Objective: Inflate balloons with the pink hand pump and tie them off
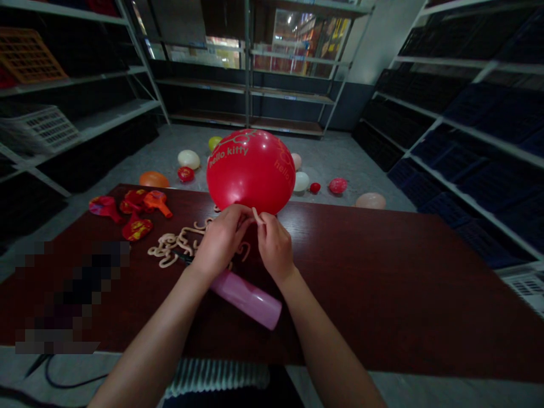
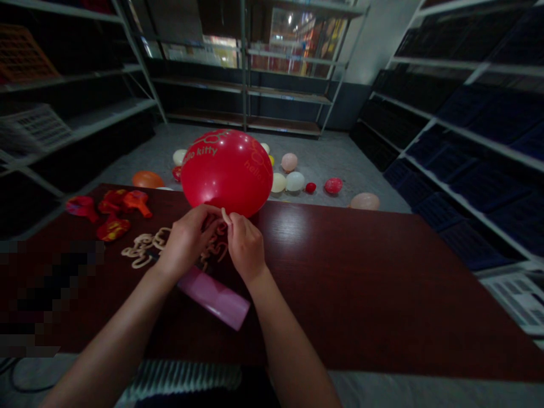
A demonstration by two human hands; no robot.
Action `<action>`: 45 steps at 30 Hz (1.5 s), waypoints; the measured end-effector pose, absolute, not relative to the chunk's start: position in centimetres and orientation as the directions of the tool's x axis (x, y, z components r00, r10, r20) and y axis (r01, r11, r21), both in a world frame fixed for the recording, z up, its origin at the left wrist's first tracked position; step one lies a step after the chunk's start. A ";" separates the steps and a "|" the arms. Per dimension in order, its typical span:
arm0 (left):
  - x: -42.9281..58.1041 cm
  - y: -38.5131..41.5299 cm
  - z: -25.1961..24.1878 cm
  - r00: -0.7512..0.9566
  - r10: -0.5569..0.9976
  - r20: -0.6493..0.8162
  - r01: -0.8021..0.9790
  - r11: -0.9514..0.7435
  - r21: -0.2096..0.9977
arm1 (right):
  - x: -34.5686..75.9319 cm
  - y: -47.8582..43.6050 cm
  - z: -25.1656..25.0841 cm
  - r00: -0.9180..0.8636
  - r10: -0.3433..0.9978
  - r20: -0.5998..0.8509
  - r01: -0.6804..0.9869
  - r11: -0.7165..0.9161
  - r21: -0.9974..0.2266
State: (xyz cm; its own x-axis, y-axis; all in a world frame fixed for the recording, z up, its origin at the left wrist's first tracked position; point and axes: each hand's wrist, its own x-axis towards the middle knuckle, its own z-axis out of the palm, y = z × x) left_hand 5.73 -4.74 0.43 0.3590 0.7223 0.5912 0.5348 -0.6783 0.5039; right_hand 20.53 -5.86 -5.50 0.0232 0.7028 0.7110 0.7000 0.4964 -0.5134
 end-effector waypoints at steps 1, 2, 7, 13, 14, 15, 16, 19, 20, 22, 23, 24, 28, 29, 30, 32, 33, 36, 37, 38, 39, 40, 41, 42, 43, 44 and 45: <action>5.8 -4.7 0.3 0.367 0.715 0.595 0.548 -0.683 0.483 | 20.6 -5.8 -5.5 0.026 0.706 0.708 0.697 0.495 -0.519; 5.8 -4.7 0.1 0.373 0.713 0.594 0.561 -0.683 0.468 | 20.6 -5.8 -5.6 0.025 0.706 0.708 0.697 0.495 -0.519; 5.6 -4.3 -0.2 0.360 0.760 0.541 0.563 -0.639 0.524 | 20.8 -5.5 -5.8 -0.011 0.701 0.713 0.727 0.495 -0.475; 5.1 -4.0 0.2 0.368 0.814 0.449 0.503 -0.581 0.640 | 21.3 -5.3 -5.6 -0.057 0.744 0.666 0.705 0.502 -0.501; 5.1 -4.0 0.3 0.377 0.820 0.431 0.496 -0.571 0.653 | 21.3 -5.3 -5.5 -0.062 0.749 0.659 0.699 0.504 -0.507; 5.0 -4.0 0.4 0.390 0.825 0.409 0.488 -0.562 0.668 | 21.3 -5.4 -5.5 -0.065 0.755 0.652 0.694 0.504 -0.514; 5.0 -4.0 0.5 0.406 0.827 0.390 0.476 -0.555 0.682 | 21.2 -5.5 -5.4 -0.061 0.760 0.647 0.685 0.503 -0.526; 5.1 -4.0 0.5 0.418 0.823 0.385 0.424 -0.552 0.718 | 20.5 -6.0 -5.0 0.030 0.766 0.642 0.615 0.492 -0.616; 5.2 -4.1 0.4 0.399 0.822 0.405 0.401 -0.554 0.730 | 20.1 -6.2 -4.8 0.090 0.764 0.639 0.570 0.487 -0.662; 5.5 -4.1 0.2 0.332 0.827 0.454 0.352 -0.555 0.753 | 19.3 -6.6 -4.3 0.211 0.778 0.592 0.435 0.468 -0.769; 5.6 -4.0 0.1 0.287 0.827 0.483 0.322 -0.559 0.764 | 18.9 -6.8 -4.1 0.252 0.804 0.538 0.342 0.447 -0.827; 5.7 -4.0 0.0 0.246 0.825 0.508 0.292 -0.563 0.773 | 18.6 -7.0 -3.8 0.273 0.841 0.467 0.233 0.413 -0.881; 5.9 -3.9 -0.3 0.184 0.810 0.558 0.237 -0.587 0.774 | 17.7 -7.3 -2.9 0.224 0.948 0.225 -0.202 0.271 -0.941; 5.9 -3.9 -0.3 0.184 0.810 0.556 0.239 -0.586 0.774 | 17.6 -7.2 -2.7 0.214 0.956 0.202 -0.283 0.258 -0.924; 5.9 -3.9 -0.3 0.181 0.810 0.558 0.234 -0.587 0.775 | 17.5 -7.2 -2.4 0.209 0.960 0.186 -0.351 0.252 -0.902; 5.9 -4.0 -0.2 0.188 0.801 0.569 0.212 -0.599 0.772 | 17.6 -7.0 -2.1 0.201 0.966 0.165 -0.454 0.241 -0.858; 5.8 -4.1 -0.2 0.202 0.792 0.576 0.206 -0.609 0.766 | 17.7 -7.0 -2.0 0.197 0.967 0.159 -0.490 0.238 -0.839; 5.7 -4.2 0.0 0.262 0.759 0.596 0.227 -0.648 0.727 | 18.0 -6.7 -2.0 0.195 0.966 0.168 -0.536 0.248 -0.807; 5.7 -4.2 0.0 0.277 0.748 0.603 0.246 -0.662 0.708 | 18.0 -6.7 -2.1 0.202 0.963 0.179 -0.530 0.261 -0.807; 5.7 -4.2 0.0 0.286 0.738 0.611 0.268 -0.674 0.689 | 18.1 -6.6 -2.3 0.215 0.957 0.194 -0.513 0.280 -0.811; 5.7 -4.2 0.0 0.293 0.728 0.620 0.287 -0.686 0.669 | 18.1 -6.5 -2.5 0.232 0.950 0.211 -0.488 0.301 -0.819; 5.7 -4.2 0.0 0.296 0.715 0.634 0.305 -0.700 0.646 | 18.2 -6.4 -2.7 0.250 0.941 0.230 -0.455 0.323 -0.829; 5.7 -4.2 0.0 0.296 0.699 0.650 0.321 -0.714 0.622 | 18.2 -6.4 -2.9 0.267 0.931 0.248 -0.418 0.344 -0.841; 5.8 -4.2 0.0 0.295 0.684 0.667 0.333 -0.728 0.599 | 18.3 -6.3 -3.1 0.282 0.922 0.266 -0.378 0.361 -0.852; 5.8 -4.2 0.1 0.286 0.670 0.685 0.342 -0.739 0.581 | 18.3 -6.3 -3.2 0.293 0.912 0.285 -0.332 0.377 -0.865; 5.8 -4.3 0.1 0.272 0.659 0.702 0.348 -0.747 0.566 | 18.3 -6.3 -3.4 0.300 0.903 0.307 -0.280 0.391 -0.877; 5.9 -4.3 0.1 0.254 0.648 0.718 0.356 -0.753 0.553 | 18.4 -6.4 -3.5 0.303 0.895 0.328 -0.228 0.402 -0.887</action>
